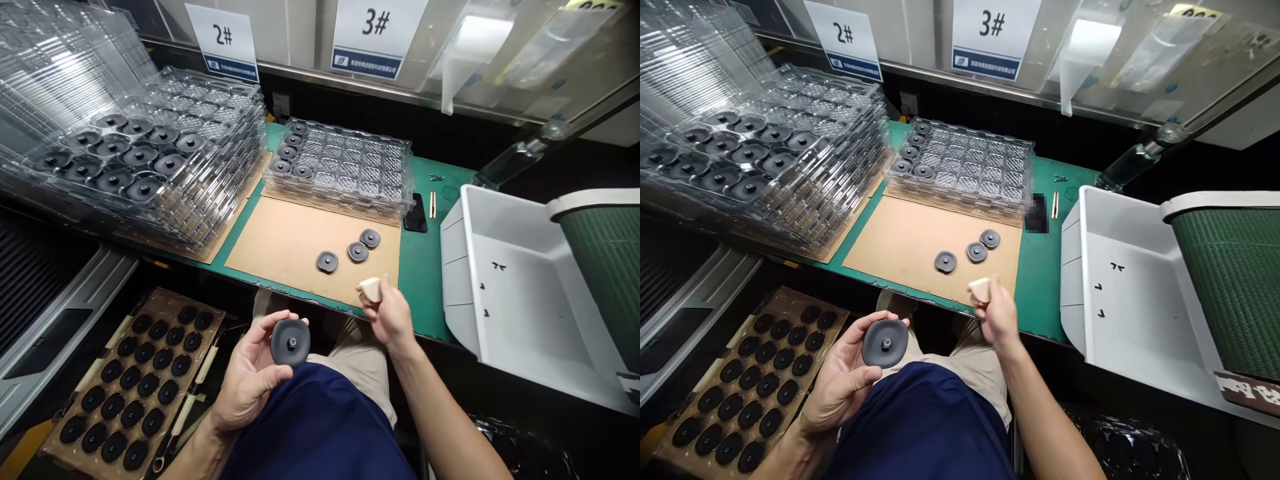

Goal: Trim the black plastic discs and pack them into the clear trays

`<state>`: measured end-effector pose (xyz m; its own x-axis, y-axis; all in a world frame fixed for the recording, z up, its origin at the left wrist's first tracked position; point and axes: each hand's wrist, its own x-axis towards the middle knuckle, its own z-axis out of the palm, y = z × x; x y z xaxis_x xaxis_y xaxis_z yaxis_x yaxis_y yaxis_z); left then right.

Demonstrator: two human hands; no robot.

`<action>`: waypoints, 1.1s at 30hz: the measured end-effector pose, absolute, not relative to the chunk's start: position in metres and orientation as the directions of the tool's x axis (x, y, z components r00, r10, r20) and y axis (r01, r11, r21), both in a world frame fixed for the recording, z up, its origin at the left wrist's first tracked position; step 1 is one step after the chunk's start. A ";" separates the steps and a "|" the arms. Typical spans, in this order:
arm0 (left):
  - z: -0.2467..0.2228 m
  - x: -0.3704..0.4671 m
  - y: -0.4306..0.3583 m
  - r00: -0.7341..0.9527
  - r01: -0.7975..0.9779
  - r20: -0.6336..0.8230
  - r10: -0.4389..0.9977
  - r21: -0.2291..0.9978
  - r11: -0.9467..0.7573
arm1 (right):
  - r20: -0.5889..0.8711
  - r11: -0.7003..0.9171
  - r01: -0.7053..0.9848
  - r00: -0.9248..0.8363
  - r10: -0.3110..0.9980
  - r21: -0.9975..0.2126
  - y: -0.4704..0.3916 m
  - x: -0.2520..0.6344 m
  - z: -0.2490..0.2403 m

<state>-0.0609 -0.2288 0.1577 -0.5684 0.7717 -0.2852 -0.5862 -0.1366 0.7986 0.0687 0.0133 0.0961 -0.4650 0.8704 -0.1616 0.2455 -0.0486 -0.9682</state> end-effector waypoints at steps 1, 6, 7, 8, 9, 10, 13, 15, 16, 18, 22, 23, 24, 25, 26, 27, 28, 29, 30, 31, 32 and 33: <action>0.157 -0.061 -0.228 -0.567 -0.565 -0.275 0.776 0.816 -0.124 | -0.175 -0.076 0.199 -0.544 0.821 -0.977 -0.003 0.069 0.109; 0.158 -0.059 -0.223 -0.572 -0.457 -0.226 0.788 0.886 -0.078 | 0.336 0.461 -0.098 -0.818 0.468 -0.882 -0.053 0.071 0.169; 0.158 -0.059 -0.223 -0.577 -0.448 -0.219 0.787 0.890 -0.081 | 0.405 0.546 -0.140 -0.822 0.401 -0.826 -0.057 0.071 0.176; 0.159 -0.059 -0.223 -0.580 -0.447 -0.215 0.786 0.890 -0.086 | 0.429 0.596 -0.152 -0.830 0.355 -0.788 -0.060 0.072 0.181; 0.159 -0.059 -0.223 -0.582 -0.451 -0.214 0.784 0.888 -0.093 | 0.417 0.616 -0.141 -0.847 0.330 -0.775 -0.062 0.072 0.184; 0.159 -0.059 -0.223 -0.582 -0.458 -0.217 0.784 0.884 -0.096 | 0.382 0.611 -0.124 -0.870 0.313 -0.782 -0.063 0.073 0.186; 0.157 -0.059 -0.227 -0.575 -0.476 -0.223 0.787 0.874 -0.100 | 0.277 0.535 -0.097 -0.923 0.267 -0.839 -0.068 0.075 0.188; 0.156 -0.059 -0.229 -0.569 -0.486 -0.226 0.790 0.868 -0.101 | 0.263 0.545 -0.078 -0.926 0.270 -0.835 -0.070 0.075 0.189; 0.155 -0.059 -0.230 -0.569 -0.491 -0.230 0.789 0.865 -0.102 | 0.270 0.567 -0.060 -0.917 0.294 -0.821 -0.070 0.074 0.189; 0.154 -0.060 -0.230 -0.570 -0.503 -0.240 0.786 0.858 -0.103 | 0.277 0.586 -0.035 -0.903 0.328 -0.810 -0.070 0.073 0.190; 0.154 -0.060 -0.228 -0.567 -0.530 -0.228 0.792 0.837 -0.138 | 0.230 0.498 -0.073 -0.938 0.261 -0.864 -0.068 0.071 0.195; 0.154 -0.060 -0.228 -0.566 -0.537 -0.227 0.792 0.831 -0.145 | 0.225 0.503 -0.064 -0.937 0.267 -0.862 -0.068 0.071 0.196; 0.155 -0.060 -0.228 -0.564 -0.546 -0.233 0.793 0.825 -0.146 | 0.225 0.520 -0.042 -0.929 0.293 -0.853 -0.067 0.070 0.197; 0.155 -0.060 -0.228 -0.557 -0.559 -0.245 0.794 0.817 -0.141 | 0.222 0.533 -0.018 -0.921 0.321 -0.846 -0.067 0.070 0.198; 0.155 -0.060 -0.229 -0.548 -0.575 -0.257 0.796 0.807 -0.135 | 0.216 0.530 -0.007 -0.917 0.334 -0.848 -0.066 0.070 0.198; 0.156 -0.060 -0.229 -0.532 -0.595 -0.269 0.803 0.794 -0.128 | 0.205 0.510 -0.012 -0.924 0.324 -0.860 -0.066 0.070 0.199; 0.156 -0.060 -0.230 -0.515 -0.614 -0.278 0.811 0.780 -0.122 | 0.193 0.483 -0.029 -0.937 0.293 -0.875 -0.066 0.070 0.199; 0.155 -0.060 -0.230 -0.500 -0.631 -0.282 0.819 0.766 -0.121 | 0.185 0.464 -0.046 -0.948 0.259 -0.885 -0.066 0.070 0.200; 0.155 -0.060 -0.231 -0.492 -0.641 -0.283 0.823 0.757 -0.123 | 0.183 0.464 -0.052 -0.953 0.241 -0.884 -0.065 0.070 0.200; 0.155 -0.059 -0.231 -0.493 -0.645 -0.285 0.822 0.753 -0.126 | 0.185 0.485 -0.043 -0.951 0.249 -0.873 -0.065 0.070 0.199; 0.154 -0.059 -0.231 -0.499 -0.647 -0.289 0.817 0.751 -0.130 | 0.189 0.517 -0.019 -0.942 0.278 -0.856 -0.065 0.070 0.199; 0.154 -0.059 -0.231 -0.506 -0.652 -0.298 0.810 0.747 -0.132 | 0.192 0.542 0.007 -0.931 0.309 -0.840 -0.064 0.070 0.199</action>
<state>-0.0587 -0.2314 0.1536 -0.5055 0.8097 -0.2981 -0.6518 -0.1320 0.7468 0.0703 -0.0645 0.1988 -0.9313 0.3093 0.1922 0.0067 0.5423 -0.8402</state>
